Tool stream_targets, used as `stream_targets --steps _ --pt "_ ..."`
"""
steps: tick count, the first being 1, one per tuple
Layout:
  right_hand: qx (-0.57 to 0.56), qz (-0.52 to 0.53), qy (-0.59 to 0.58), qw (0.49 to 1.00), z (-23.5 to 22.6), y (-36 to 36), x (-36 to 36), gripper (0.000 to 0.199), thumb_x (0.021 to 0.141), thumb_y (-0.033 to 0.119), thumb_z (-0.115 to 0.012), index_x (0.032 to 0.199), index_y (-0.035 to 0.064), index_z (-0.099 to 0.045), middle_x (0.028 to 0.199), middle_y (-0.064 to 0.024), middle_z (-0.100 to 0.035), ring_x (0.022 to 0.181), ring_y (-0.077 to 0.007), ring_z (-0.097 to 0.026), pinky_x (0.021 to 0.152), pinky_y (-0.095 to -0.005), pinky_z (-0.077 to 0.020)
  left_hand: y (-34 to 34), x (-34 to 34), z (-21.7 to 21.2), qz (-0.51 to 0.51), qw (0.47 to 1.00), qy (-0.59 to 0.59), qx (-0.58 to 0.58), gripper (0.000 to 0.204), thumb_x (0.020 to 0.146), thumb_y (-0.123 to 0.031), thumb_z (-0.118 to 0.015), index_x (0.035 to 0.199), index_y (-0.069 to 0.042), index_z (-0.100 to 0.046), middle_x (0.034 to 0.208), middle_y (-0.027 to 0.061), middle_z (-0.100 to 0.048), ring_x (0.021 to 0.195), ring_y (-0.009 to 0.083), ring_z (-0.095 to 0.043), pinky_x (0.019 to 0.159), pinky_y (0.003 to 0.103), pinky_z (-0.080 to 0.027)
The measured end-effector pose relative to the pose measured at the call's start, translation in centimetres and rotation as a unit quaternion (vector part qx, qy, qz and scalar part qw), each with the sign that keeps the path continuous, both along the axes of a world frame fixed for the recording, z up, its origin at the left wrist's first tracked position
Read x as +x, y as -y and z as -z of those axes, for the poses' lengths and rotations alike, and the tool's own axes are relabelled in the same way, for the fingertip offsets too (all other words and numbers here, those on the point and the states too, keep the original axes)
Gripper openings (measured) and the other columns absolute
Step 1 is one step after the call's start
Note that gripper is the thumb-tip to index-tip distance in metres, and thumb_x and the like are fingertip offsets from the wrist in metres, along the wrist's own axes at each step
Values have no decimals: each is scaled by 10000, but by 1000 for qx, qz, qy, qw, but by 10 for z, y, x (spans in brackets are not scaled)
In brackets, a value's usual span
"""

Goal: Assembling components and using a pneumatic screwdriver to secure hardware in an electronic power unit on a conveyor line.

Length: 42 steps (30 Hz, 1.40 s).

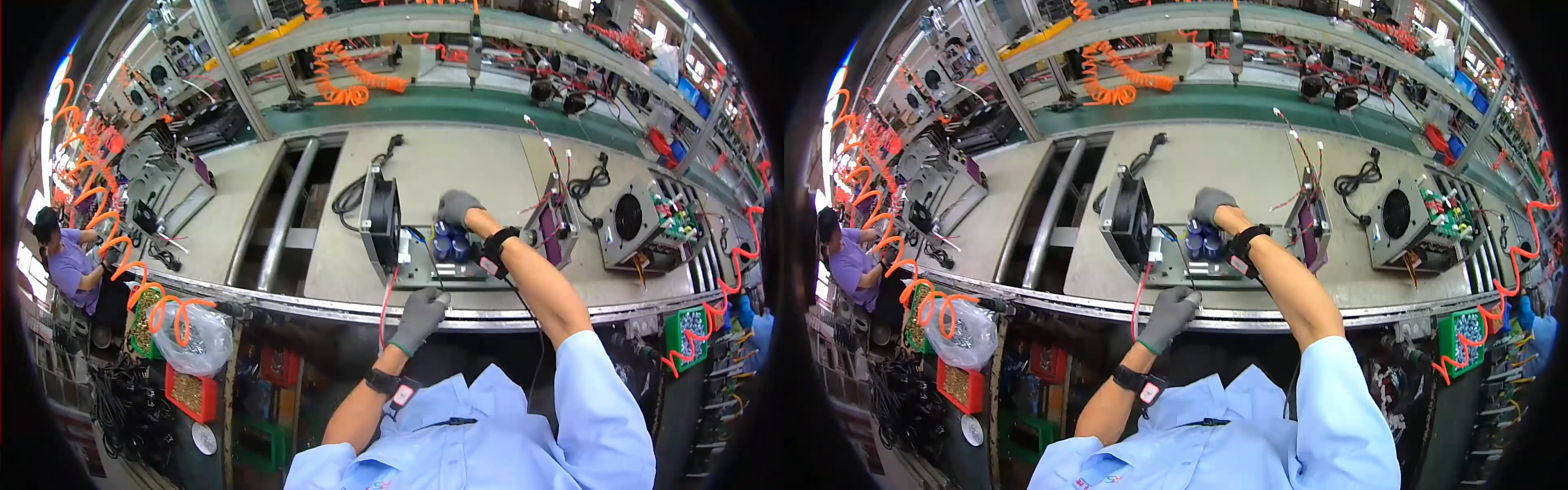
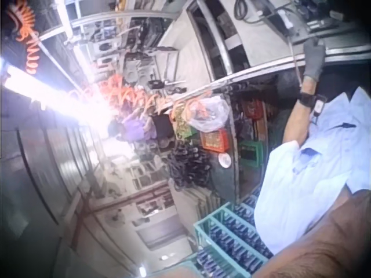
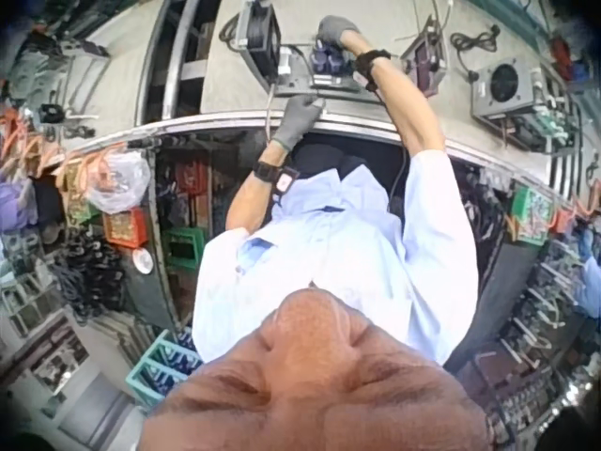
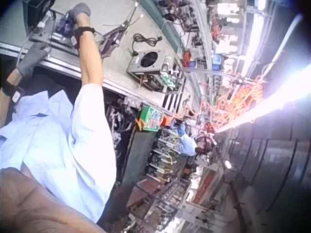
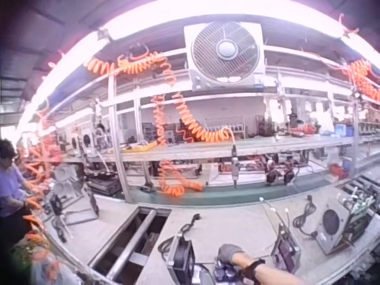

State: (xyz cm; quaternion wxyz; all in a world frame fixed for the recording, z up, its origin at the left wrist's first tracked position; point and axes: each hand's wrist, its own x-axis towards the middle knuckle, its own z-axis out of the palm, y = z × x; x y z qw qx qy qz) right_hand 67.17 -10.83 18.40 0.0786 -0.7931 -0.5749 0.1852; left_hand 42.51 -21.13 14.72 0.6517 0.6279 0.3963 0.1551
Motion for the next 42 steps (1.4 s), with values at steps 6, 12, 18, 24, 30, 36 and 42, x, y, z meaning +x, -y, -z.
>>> stream_targets --steps 6,12,18,24,30,36,42 --pt "404 56 -137 903 -49 93 -85 265 914 249 -605 890 -11 -656 827 -193 -678 783 -336 -667 733 -423 -529 -5 -25 -4 -14 982 76 -173 234 954 -285 -623 875 -67 -648 620 -41 -497 453 31 -418 391 200 -290" --pt "172 -31 -253 952 16 148 -78 301 867 272 -685 860 -28 -701 729 -66 -670 680 -136 -601 633 -324 -496 -4 -14 -5 8 985 77 -153 249 991 -294 -581 941 -60 -650 640 -41 -521 466 24 -450 391 182 -285" --pt "90 17 -417 904 24 153 -70 265 843 272 -737 864 8 -729 674 -32 -620 631 -101 -526 575 -305 -440 -25 -23 -16 90 995 -32 -27 277 976 -293 -552 960 -44 -672 681 15 -609 517 81 -568 431 231 -408" --pt "82 10 -433 898 7 151 -76 317 911 316 -646 946 5 -692 741 -67 -642 675 -144 -566 630 -330 -460 -42 -1 -17 -11 996 2 87 350 970 -367 -581 950 -32 -681 682 6 -584 507 74 -529 451 235 -397" --pt "214 75 -368 902 15 174 -99 389 1001 347 -487 1038 0 -661 883 -162 -668 808 -283 -661 738 -433 -507 -44 35 -38 -38 996 -6 75 340 966 -377 -611 876 -52 -654 636 -32 -533 485 50 -456 430 228 -337" --pt "43 104 -606 787 4 174 -72 349 1024 317 -481 994 12 -649 805 -46 -631 656 -122 -618 571 -260 -520 -59 32 -15 17 986 109 -126 207 994 -281 -587 922 -87 -592 639 -58 -475 485 32 -401 403 192 -261" --pt "-17 101 -688 718 12 178 -71 320 1020 325 -514 966 31 -629 795 -19 -610 645 -98 -593 563 -238 -502 -53 35 -13 -12 984 120 -128 211 999 -273 -576 934 -74 -603 645 -56 -473 494 30 -395 419 190 -265"
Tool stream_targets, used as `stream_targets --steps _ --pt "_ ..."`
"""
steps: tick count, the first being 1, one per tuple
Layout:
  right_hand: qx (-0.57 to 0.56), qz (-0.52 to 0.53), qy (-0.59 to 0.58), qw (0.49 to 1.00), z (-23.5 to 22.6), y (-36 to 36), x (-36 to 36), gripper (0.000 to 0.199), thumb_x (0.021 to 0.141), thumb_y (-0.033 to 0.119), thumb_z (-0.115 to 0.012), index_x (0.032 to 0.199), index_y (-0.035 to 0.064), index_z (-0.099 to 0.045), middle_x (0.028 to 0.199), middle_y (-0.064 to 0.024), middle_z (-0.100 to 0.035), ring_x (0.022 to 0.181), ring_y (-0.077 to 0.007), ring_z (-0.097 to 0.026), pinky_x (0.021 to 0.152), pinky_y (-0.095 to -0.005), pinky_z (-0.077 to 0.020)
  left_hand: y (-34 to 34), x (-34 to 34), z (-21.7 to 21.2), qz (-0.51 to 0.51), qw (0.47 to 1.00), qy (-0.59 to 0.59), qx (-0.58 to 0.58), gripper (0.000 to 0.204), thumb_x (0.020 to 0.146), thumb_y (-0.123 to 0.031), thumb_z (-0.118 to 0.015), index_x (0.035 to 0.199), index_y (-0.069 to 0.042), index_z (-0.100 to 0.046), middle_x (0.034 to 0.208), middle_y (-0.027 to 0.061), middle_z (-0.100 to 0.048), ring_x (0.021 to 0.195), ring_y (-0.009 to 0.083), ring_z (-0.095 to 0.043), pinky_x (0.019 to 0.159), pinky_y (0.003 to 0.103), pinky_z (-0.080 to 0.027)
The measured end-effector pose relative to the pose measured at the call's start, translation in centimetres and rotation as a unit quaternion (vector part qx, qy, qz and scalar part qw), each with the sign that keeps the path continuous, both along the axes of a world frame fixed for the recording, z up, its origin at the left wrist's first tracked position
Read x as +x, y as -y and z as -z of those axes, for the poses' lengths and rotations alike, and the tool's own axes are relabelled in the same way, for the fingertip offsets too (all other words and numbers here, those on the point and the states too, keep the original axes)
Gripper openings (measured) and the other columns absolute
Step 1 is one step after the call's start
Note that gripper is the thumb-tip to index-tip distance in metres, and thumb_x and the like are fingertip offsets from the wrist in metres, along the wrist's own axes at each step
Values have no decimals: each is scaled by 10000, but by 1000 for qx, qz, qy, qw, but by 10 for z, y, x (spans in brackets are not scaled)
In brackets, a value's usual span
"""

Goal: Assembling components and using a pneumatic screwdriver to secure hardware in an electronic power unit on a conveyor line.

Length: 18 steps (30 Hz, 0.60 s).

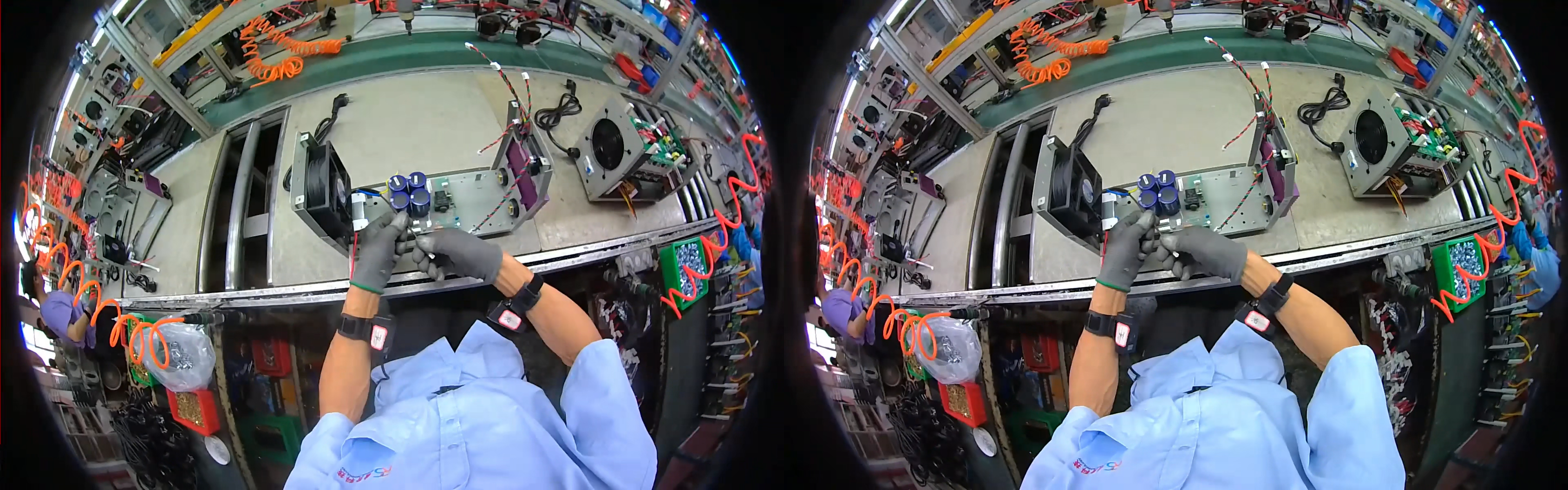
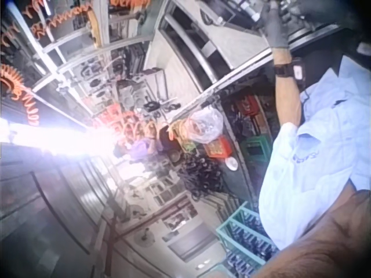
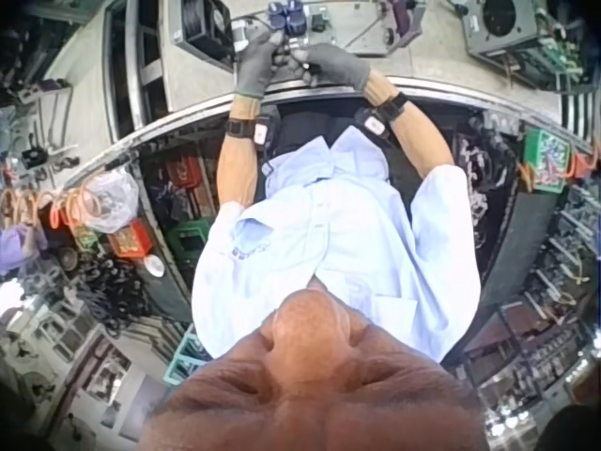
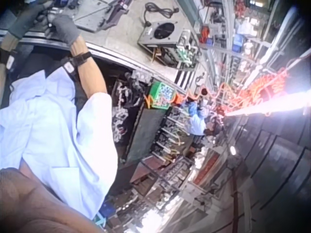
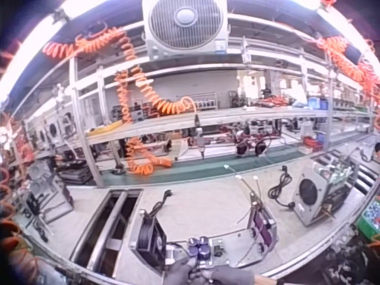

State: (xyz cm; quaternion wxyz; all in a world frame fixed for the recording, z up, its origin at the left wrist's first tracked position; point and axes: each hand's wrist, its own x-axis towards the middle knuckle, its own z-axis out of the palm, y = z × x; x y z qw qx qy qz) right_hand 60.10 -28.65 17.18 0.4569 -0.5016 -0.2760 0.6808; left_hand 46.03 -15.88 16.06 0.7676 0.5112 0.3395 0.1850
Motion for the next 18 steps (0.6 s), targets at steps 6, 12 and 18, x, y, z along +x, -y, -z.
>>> stream_targets --steps 6,12,18 --pt "-1 -20 -78 997 -3 4 3 309 1012 330 -539 1119 76 -680 800 14 -628 677 -81 -597 587 -228 -515 5 -1 2 -15 1000 -11 9 238 995 -295 -585 928 -69 -616 648 -55 -471 495 30 -384 431 200 -261" --pt "136 -97 665 728 -38 -11 -1 206 877 201 -621 959 44 -725 909 -199 -689 837 -342 -692 723 -425 -549 3 -6 -8 -9 981 -121 150 247 942 -316 -664 908 -72 -642 622 -50 -470 535 47 -464 473 220 -349" --pt "124 -72 793 592 -41 -19 1 163 846 98 -604 959 30 -700 885 -174 -683 835 -343 -684 756 -412 -541 16 0 -30 -170 778 -92 597 197 898 -130 -632 1079 -55 -607 1070 141 -617 879 299 -641 728 402 -540"
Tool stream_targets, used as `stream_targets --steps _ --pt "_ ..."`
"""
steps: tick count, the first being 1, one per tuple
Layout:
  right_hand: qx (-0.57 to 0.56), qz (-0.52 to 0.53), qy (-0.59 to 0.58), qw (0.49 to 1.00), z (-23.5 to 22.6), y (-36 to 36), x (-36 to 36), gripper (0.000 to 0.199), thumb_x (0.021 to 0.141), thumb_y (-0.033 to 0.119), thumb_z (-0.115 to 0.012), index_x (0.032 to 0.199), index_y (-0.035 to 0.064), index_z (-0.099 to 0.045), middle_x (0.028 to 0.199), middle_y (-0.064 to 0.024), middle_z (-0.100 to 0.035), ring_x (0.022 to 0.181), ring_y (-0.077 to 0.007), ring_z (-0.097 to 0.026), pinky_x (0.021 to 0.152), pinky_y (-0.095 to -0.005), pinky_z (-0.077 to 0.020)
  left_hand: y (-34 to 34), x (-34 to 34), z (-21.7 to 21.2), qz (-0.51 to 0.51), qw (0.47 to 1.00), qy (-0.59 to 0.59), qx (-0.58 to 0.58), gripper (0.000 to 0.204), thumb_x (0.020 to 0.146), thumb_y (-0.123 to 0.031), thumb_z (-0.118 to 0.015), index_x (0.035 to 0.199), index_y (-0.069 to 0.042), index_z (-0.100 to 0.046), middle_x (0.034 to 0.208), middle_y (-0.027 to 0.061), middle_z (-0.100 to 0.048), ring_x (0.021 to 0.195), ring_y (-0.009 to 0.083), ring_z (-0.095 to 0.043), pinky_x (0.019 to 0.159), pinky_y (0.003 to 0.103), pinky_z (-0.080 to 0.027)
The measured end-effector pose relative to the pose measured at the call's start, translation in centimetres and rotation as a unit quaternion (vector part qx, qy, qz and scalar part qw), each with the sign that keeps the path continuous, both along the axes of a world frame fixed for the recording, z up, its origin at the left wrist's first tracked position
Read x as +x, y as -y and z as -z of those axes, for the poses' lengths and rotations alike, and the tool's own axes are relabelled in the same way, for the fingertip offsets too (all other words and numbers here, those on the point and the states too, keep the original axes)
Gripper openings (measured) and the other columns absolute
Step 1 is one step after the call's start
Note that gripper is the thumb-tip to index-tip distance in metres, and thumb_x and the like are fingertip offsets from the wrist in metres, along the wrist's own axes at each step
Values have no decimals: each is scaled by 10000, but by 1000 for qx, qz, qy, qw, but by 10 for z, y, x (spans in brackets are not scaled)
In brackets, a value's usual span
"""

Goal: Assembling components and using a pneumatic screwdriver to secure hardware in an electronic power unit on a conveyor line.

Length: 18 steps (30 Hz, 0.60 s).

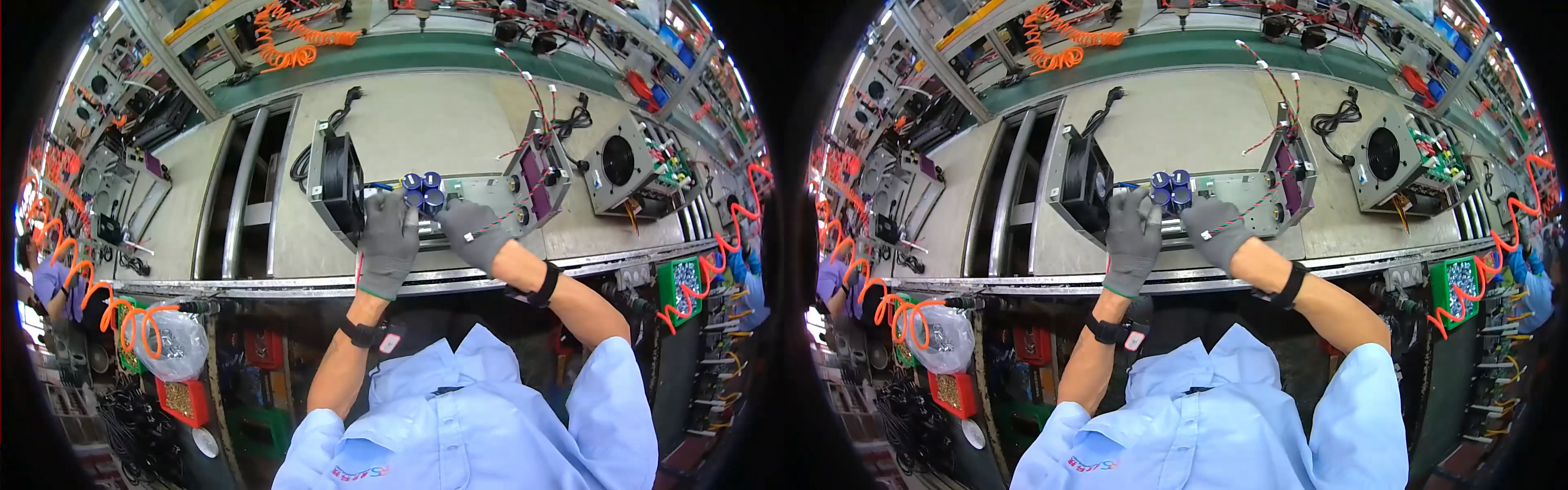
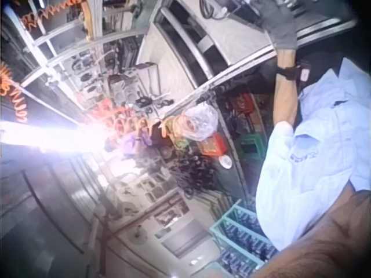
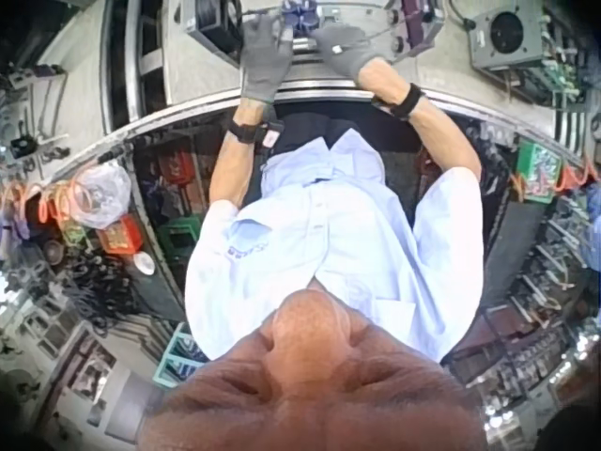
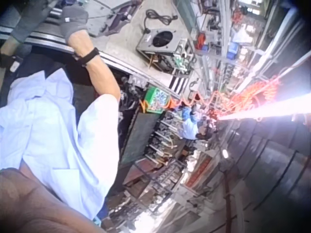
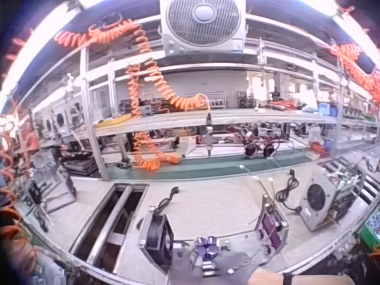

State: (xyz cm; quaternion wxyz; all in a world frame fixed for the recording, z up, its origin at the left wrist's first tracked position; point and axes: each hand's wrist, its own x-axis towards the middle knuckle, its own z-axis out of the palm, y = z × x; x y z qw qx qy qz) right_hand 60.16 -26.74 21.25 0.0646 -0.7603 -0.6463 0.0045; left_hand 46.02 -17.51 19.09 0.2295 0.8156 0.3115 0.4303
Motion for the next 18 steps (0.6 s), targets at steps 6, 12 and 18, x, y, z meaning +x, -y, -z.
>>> stream_targets --steps 6,12,18 --pt "55 13 -384 922 29 1 27 193 915 106 -624 1051 -10 -696 900 -179 -709 768 -263 -677 697 -361 -518 -17 -2 21 61 985 -95 132 284 821 21 -571 1098 -40 -594 1186 158 -591 1060 354 -591 869 420 -530" --pt "103 23 -401 910 48 0 20 176 916 87 -622 1055 9 -696 926 -181 -701 836 -309 -689 756 -378 -533 -9 -11 38 44 978 -168 115 243 789 21 -576 1027 -25 -593 1096 146 -608 1027 343 -587 874 419 -515" --pt "132 -44 -372 918 55 -4 24 182 903 83 -632 1067 26 -687 986 -159 -695 893 -316 -680 793 -381 -535 -6 -11 33 19 978 -172 120 216 778 20 -579 978 -42 -634 1101 143 -608 1098 352 -558 906 446 -501"
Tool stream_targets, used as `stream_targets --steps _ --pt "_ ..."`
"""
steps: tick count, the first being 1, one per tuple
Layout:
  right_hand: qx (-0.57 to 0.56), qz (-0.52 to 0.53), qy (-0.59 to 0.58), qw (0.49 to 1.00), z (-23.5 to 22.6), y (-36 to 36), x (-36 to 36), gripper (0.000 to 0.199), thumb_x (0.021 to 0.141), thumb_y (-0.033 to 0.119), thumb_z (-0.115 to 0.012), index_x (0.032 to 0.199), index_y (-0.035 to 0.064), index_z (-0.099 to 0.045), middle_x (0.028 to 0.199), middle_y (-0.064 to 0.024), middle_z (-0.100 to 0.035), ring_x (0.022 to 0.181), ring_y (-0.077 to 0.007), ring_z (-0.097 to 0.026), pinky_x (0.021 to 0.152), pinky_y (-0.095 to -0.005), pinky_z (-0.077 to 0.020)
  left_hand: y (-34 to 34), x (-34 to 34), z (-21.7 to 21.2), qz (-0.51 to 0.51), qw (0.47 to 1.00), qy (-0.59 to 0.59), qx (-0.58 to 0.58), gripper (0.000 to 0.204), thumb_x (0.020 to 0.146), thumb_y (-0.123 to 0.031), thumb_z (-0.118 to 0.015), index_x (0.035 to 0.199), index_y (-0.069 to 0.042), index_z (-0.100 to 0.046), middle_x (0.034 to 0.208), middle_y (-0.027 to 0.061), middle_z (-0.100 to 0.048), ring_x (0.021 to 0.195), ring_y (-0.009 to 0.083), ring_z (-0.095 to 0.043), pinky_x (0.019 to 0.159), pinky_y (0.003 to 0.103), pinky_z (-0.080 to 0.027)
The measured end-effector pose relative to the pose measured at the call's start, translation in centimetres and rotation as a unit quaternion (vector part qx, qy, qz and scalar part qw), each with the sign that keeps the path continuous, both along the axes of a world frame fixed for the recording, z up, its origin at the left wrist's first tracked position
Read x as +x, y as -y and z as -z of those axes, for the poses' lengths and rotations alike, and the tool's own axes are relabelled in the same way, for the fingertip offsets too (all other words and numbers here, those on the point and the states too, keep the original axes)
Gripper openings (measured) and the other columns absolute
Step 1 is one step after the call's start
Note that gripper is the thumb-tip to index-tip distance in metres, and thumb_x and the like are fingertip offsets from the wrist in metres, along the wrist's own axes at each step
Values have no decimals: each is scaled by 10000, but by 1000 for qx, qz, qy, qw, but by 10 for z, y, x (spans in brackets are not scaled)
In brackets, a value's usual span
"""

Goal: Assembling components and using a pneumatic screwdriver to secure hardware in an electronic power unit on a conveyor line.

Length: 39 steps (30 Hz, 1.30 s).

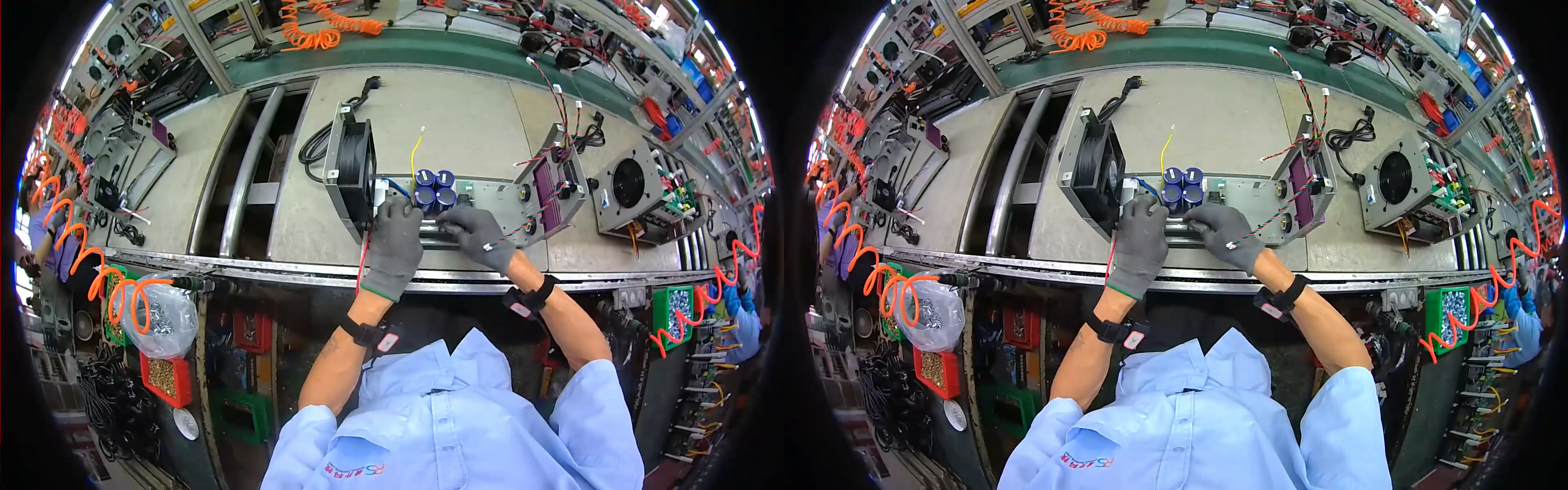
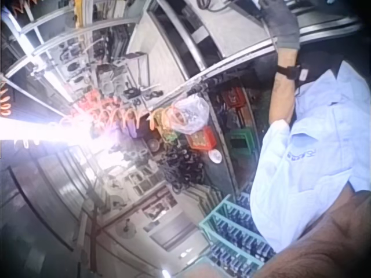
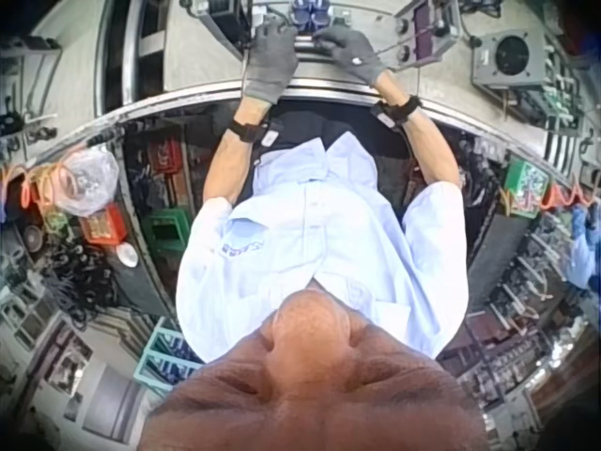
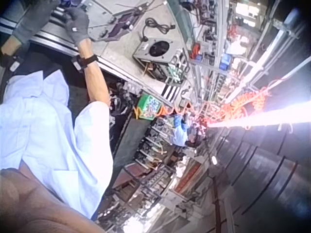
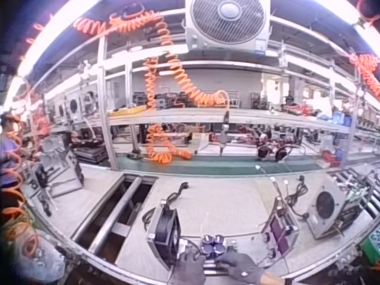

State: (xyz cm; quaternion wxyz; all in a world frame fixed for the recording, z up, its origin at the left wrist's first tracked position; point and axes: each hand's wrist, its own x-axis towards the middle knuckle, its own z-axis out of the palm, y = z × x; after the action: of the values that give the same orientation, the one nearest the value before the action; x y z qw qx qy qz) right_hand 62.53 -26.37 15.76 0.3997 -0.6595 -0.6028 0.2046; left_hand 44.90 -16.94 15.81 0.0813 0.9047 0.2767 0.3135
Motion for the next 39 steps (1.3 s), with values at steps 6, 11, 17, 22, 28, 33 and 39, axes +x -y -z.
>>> stream_targets --steps 6,11,17,22,28,33,39 --pt "19 -40 90 995 6 -1 4 196 893 43 -623 1082 34 -677 972 -155 -687 890 -311 -676 791 -379 -536 -1 -2 6 11 1000 -1 14 212 778 15 -587 969 -42 -659 1121 138 -610 1124 345 -547 937 441 -490" --pt "27 -40 -9 999 5 -3 6 208 877 -3 -631 1076 31 -680 958 -160 -679 873 -301 -672 788 -366 -538 -3 -2 7 23 999 29 -8 215 782 12 -588 978 -45 -657 1123 139 -609 1132 348 -541 949 444 -482" --pt "57 -47 61 995 6 -2 4 197 848 -11 -636 1034 36 -681 922 -144 -666 838 -327 -658 744 -386 -541 -4 -1 9 22 1000 20 8 221 790 6 -585 993 -49 -654 1119 146 -611 1146 356 -536 958 439 -481" --pt "89 -18 173 981 0 1 -8 169 818 11 -648 972 72 -682 917 -115 -647 833 -325 -650 698 -408 -546 -4 -5 12 13 1000 9 2 227 797 -6 -586 1004 -63 -658 1146 132 -609 1136 354 -538 928 440 -498" --pt "94 13 237 967 2 4 -1 231 784 21 -662 1005 90 -657 929 -103 -640 859 -312 -650 668 -405 -553 -4 -4 11 21 1000 -1 7 254 785 -4 -583 1019 -71 -655 1143 122 -608 1130 346 -535 920 438 -498" --pt "88 -18 255 963 5 2 -3 247 769 3 -652 1004 79 -646 927 -107 -632 846 -316 -646 665 -406 -554 -5 -5 18 25 1000 5 15 269 764 -2 -584 1017 -64 -651 1131 111 -612 1119 341 -536 927 440 -487" --pt "108 -35 273 955 2 -1 -6 266 741 -1 -650 994 82 -639 917 -99 -620 865 -314 -629 671 -415 -549 -7 -3 16 42 999 2 14 278 755 -7 -588 1022 -50 -650 1111 97 -630 1141 324 -541 926 438 -480"
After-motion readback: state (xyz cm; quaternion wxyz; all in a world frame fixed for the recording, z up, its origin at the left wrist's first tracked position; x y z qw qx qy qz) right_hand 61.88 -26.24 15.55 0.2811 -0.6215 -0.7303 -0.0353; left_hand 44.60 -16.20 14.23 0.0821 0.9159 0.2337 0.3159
